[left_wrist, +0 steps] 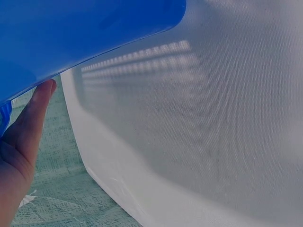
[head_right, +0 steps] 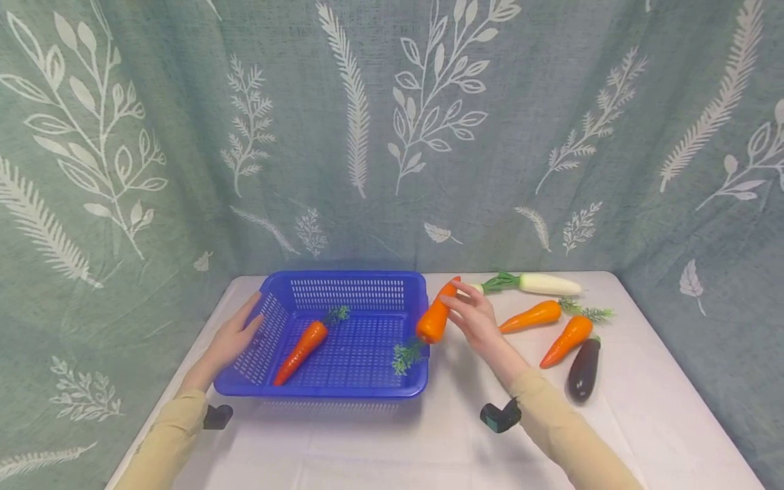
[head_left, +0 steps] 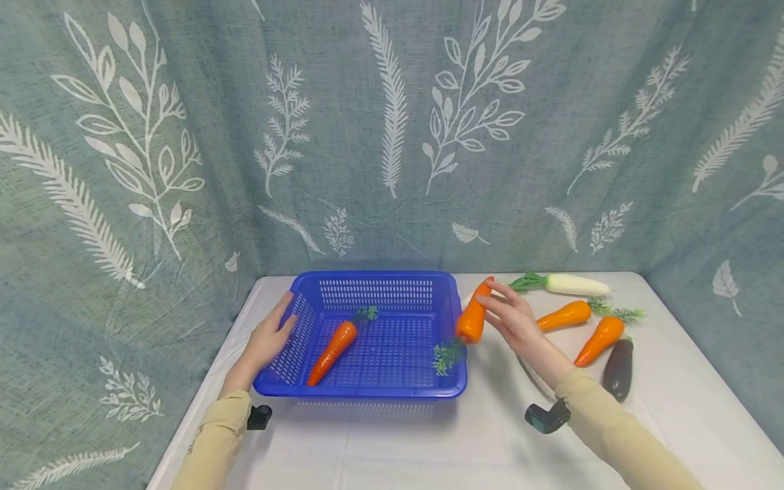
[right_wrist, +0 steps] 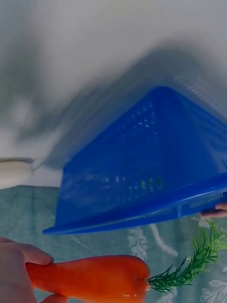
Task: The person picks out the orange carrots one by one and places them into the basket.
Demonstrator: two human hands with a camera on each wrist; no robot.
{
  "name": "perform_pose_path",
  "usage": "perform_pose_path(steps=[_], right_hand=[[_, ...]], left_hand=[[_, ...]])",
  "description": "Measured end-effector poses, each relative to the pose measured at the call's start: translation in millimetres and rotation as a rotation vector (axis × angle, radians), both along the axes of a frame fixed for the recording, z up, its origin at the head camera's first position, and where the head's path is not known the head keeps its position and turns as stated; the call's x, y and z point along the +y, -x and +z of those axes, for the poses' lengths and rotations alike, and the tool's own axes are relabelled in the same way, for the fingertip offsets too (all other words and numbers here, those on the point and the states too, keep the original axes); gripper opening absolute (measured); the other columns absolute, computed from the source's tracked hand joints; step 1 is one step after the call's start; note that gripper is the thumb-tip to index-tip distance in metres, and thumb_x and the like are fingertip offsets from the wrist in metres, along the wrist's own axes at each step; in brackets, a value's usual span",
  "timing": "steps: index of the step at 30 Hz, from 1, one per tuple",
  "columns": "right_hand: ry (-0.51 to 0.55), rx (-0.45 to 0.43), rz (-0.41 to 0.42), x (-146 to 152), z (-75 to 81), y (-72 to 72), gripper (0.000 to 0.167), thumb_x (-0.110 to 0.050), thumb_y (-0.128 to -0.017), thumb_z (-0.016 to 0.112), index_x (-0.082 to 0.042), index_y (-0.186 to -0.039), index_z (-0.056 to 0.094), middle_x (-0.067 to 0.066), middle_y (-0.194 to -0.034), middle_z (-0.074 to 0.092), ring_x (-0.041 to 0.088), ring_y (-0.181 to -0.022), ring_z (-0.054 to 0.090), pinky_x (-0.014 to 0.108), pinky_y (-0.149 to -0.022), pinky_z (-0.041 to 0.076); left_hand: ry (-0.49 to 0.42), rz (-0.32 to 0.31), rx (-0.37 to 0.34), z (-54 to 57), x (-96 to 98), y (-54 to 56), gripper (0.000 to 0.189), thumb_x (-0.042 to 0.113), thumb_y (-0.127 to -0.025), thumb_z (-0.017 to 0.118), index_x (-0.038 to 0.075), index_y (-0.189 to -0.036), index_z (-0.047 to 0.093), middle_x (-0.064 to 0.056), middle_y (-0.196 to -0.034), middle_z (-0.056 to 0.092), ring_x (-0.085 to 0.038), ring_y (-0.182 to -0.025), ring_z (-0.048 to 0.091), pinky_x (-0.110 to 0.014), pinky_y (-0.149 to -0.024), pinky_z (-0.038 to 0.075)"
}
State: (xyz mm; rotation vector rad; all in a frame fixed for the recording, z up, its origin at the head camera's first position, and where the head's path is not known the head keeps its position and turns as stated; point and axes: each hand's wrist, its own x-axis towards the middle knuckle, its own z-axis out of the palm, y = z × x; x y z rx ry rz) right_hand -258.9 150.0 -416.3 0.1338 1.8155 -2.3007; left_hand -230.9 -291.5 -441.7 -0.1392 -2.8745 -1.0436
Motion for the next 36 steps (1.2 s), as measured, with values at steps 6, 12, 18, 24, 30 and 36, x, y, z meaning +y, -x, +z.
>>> perform_pose_path(steps=[6, 12, 18, 24, 30, 36], right_hand=[[-0.005, 0.014, -0.006, -18.2, -2.7, 1.1, 0.054, -0.006, -0.094, 0.055, -0.004, -0.143, 0.035, 0.0, -0.12, 0.049, 0.003, -0.098, 0.056, 0.032, -0.105, 0.045], [-0.032, 0.037, -0.029, -34.7, -6.3, 3.0, 0.053, -0.004, -0.092, 0.057, -0.002, -0.142, 0.038, 0.013, -0.131, 0.045, 0.011, -0.104, 0.053, 0.026, -0.097, 0.05], [-0.062, 0.081, -0.046, -51.4, -10.4, 2.4, 0.053, -0.001, -0.089, 0.058, 0.0, -0.139, 0.042, 0.022, -0.133, 0.044, 0.007, -0.091, 0.058, 0.013, -0.078, 0.052], [-0.05, 0.1, -0.096, -68.1, -12.8, 0.9, 0.05, 0.002, -0.086, 0.06, 0.004, -0.134, 0.046, 0.019, -0.122, 0.047, 0.006, -0.085, 0.056, 0.013, -0.073, 0.052], [-0.006, 0.119, -0.143, -79.7, -14.2, 1.3, 0.048, 0.004, -0.084, 0.061, 0.006, -0.13, 0.049, 0.016, -0.116, 0.047, 0.007, -0.084, 0.055, 0.014, -0.072, 0.052], [-0.014, 0.16, -0.158, -89.7, -18.1, 2.3, 0.046, 0.006, -0.081, 0.062, 0.008, -0.126, 0.051, 0.014, -0.11, 0.054, 0.004, -0.079, 0.057, 0.015, -0.07, 0.052]], left_hand=[[-0.002, -0.002, 0.003, -0.9, -0.3, -0.2, 0.055, 0.021, -0.103, 0.036, 0.0, -0.15, 0.018, -0.023, -0.155, 0.019, -0.045, -0.141, 0.022, -0.056, -0.116, 0.018], [0.0, -0.003, 0.002, -2.7, -0.9, 0.8, 0.055, 0.021, -0.103, 0.036, 0.0, -0.15, 0.018, -0.023, -0.155, 0.019, -0.044, -0.141, 0.022, -0.055, -0.116, 0.018], [0.0, -0.006, 0.005, -2.8, -0.5, 1.5, 0.055, 0.02, -0.102, 0.037, 0.0, -0.15, 0.019, -0.024, -0.155, 0.019, -0.045, -0.141, 0.022, -0.056, -0.116, 0.018], [0.001, -0.002, 0.009, -2.6, -0.9, 2.3, 0.055, 0.02, -0.102, 0.037, 0.0, -0.15, 0.019, -0.023, -0.155, 0.02, -0.045, -0.141, 0.022, -0.056, -0.116, 0.019], [0.002, -0.006, 0.004, -0.3, 0.5, 0.4, 0.055, 0.02, -0.103, 0.037, 0.0, -0.15, 0.019, -0.023, -0.155, 0.019, -0.044, -0.141, 0.021, -0.055, -0.116, 0.018], [0.002, -0.001, -0.001, -1.1, -0.2, 0.9, 0.055, 0.02, -0.103, 0.036, 0.001, -0.15, 0.018, -0.023, -0.156, 0.018, -0.044, -0.141, 0.021, -0.056, -0.116, 0.018]])
